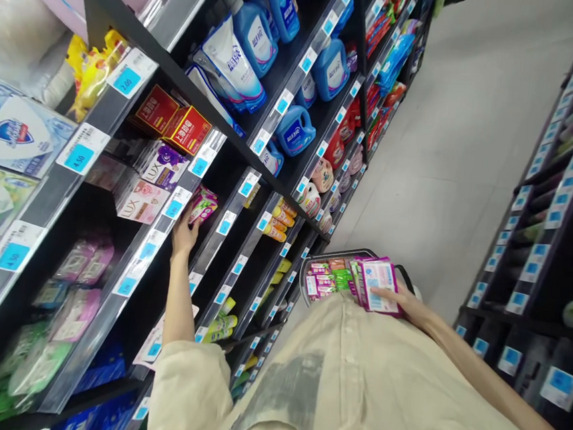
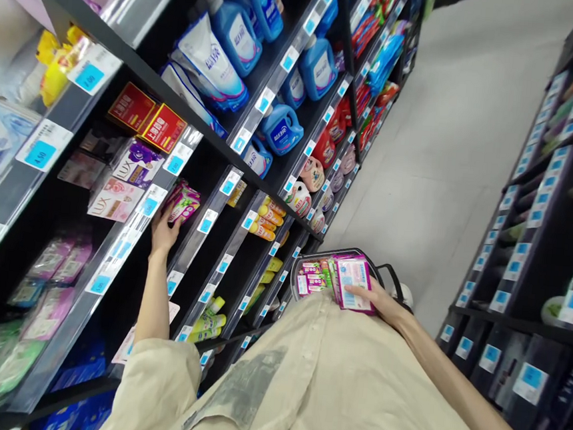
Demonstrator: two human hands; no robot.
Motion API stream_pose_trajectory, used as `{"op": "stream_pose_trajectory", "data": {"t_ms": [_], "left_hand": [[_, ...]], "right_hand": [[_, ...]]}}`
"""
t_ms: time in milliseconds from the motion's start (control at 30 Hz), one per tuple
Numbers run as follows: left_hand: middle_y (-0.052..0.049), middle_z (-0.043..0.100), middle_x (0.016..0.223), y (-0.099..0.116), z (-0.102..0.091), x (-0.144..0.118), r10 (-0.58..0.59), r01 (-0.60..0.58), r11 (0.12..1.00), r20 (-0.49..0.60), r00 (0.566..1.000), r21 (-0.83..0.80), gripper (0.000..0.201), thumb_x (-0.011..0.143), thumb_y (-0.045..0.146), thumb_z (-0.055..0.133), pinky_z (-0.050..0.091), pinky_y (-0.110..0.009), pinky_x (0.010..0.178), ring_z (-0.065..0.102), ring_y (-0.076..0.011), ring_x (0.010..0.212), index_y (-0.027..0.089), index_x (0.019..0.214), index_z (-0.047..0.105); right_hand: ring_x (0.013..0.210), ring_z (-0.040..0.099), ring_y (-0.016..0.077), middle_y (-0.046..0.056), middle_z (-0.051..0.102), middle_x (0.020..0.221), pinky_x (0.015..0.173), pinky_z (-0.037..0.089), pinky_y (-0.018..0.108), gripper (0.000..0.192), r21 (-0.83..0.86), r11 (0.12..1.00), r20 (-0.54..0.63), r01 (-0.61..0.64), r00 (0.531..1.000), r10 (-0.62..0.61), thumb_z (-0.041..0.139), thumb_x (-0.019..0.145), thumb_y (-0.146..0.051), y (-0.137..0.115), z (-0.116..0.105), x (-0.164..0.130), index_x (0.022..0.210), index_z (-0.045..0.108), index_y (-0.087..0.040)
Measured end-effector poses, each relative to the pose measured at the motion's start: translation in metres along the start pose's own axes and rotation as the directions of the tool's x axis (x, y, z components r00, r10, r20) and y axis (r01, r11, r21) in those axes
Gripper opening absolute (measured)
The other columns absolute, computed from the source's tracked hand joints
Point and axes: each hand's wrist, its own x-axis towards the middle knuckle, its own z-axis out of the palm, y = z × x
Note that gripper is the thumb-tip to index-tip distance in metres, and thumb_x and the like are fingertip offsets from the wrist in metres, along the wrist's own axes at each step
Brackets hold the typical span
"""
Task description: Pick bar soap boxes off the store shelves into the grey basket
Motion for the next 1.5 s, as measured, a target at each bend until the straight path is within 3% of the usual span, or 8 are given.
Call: {"op": "stream_pose_trajectory", "data": {"t_ms": [100, 400, 733, 833, 1033, 1133, 1300, 1500], "left_hand": [[-0.019, 0.058, 0.16, -0.007, 0.001, -0.02, 0.051, -0.05, 0.999, -0.063, 0.997, 0.012, 0.051, 0.102, 0.032, 0.054, 0.035, -0.044, 0.134, 0.052, -0.0306, 0.154, 0.017, 0.15, 0.065], [-0.018, 0.07, 0.142, -0.008, 0.007, -0.035, -0.004, 0.004, 1.0, -0.084, 0.996, 0.01, 0.044, 0.097, 0.032, 0.065, 0.047, -0.043, 0.125, 0.064, -0.0293, 0.138, 0.015, 0.138, 0.071], [-0.016, 0.067, 0.153, -0.007, 0.006, 0.005, -0.158, 0.157, 0.987, -0.059, 0.986, -0.027, 0.059, 0.099, 0.041, 0.067, 0.028, -0.053, 0.137, 0.046, -0.035, 0.158, 0.02, 0.154, 0.063], [-0.018, 0.06, 0.16, -0.005, 0.007, 0.012, -0.107, 0.106, 0.994, -0.035, 0.994, -0.019, 0.07, 0.093, 0.046, 0.076, 0.026, -0.055, 0.137, 0.041, -0.0377, 0.161, 0.019, 0.155, 0.06], [-0.017, 0.053, 0.166, -0.005, 0.018, 0.032, -0.019, 0.019, 0.999, 0.009, 1.0, -0.037, 0.068, 0.097, 0.043, 0.074, 0.029, -0.049, 0.136, 0.041, -0.0367, 0.16, 0.01, 0.154, 0.057], [-0.022, 0.049, 0.167, -0.008, 0.022, 0.045, -0.111, 0.112, 0.993, 0.024, 0.994, -0.047, 0.078, 0.098, 0.046, 0.074, 0.028, -0.056, 0.134, 0.041, -0.0416, 0.158, 0.003, 0.158, 0.049], [-0.026, 0.059, 0.155, -0.011, 0.026, 0.071, -0.332, 0.334, 0.94, 0.045, 0.942, -0.064, 0.074, 0.094, 0.047, 0.08, 0.034, -0.06, 0.128, 0.043, -0.048, 0.154, 0.0, 0.145, 0.055], [-0.037, 0.054, 0.154, -0.012, 0.031, 0.089, -0.369, 0.368, 0.929, 0.037, 0.929, 0.018, 0.072, 0.099, 0.039, 0.072, 0.032, -0.065, 0.129, 0.04, -0.052, 0.156, -0.01, 0.145, 0.048]], "right_hand": [[0.107, 0.082, 0.0408, 0.01, 0.086, 0.107, 0.101, 0.069, 0.052, 0.076, -0.002, 0.999, -0.01, -0.037, 0.999, 0.037, 0.1, 0.06, -0.035, 0.002, 0.002, 0.0, 0.13, 0.072, -0.025], [0.103, 0.082, 0.0439, 0.011, 0.086, 0.1, 0.096, 0.071, 0.055, 0.079, -0.05, 0.996, -0.023, -0.078, 0.997, 0.077, 0.101, 0.057, -0.038, 0.003, 0.009, 0.001, 0.129, 0.073, -0.024], [0.113, 0.08, 0.0433, 0.013, 0.086, 0.108, 0.099, 0.069, 0.05, 0.069, -0.035, 0.998, -0.06, -0.053, 0.997, 0.051, 0.1, 0.061, -0.035, -0.004, 0.01, -0.001, 0.124, 0.074, -0.026], [0.115, 0.08, 0.0424, 0.014, 0.085, 0.112, 0.099, 0.069, 0.048, 0.063, -0.012, 0.999, -0.092, -0.048, 0.995, 0.047, 0.099, 0.065, -0.034, -0.004, 0.009, -0.001, 0.122, 0.074, -0.026], [0.109, 0.081, 0.0411, 0.011, 0.085, 0.115, 0.093, 0.072, 0.05, 0.079, 0.013, 1.0, -0.108, -0.023, 0.994, 0.024, 0.103, 0.053, -0.035, -0.008, 0.01, -0.002, 0.125, 0.072, -0.024], [0.109, 0.081, 0.0405, 0.011, 0.085, 0.116, 0.094, 0.072, 0.05, 0.079, 0.027, 1.0, -0.088, 0.008, 0.996, -0.006, 0.103, 0.055, -0.035, -0.011, 0.009, -0.003, 0.127, 0.071, -0.025], [0.112, 0.081, 0.0393, 0.01, 0.085, 0.117, 0.097, 0.072, 0.048, 0.081, 0.038, 0.999, -0.114, 0.036, 0.993, -0.032, 0.103, 0.057, -0.034, -0.008, 0.001, -0.001, 0.13, 0.07, -0.025], [0.111, 0.081, 0.0403, 0.011, 0.084, 0.12, 0.095, 0.072, 0.049, 0.079, 0.061, 0.997, -0.163, 0.038, 0.986, -0.027, 0.103, 0.058, -0.036, 0.004, -0.011, 0.002, 0.129, 0.07, -0.024]]}}
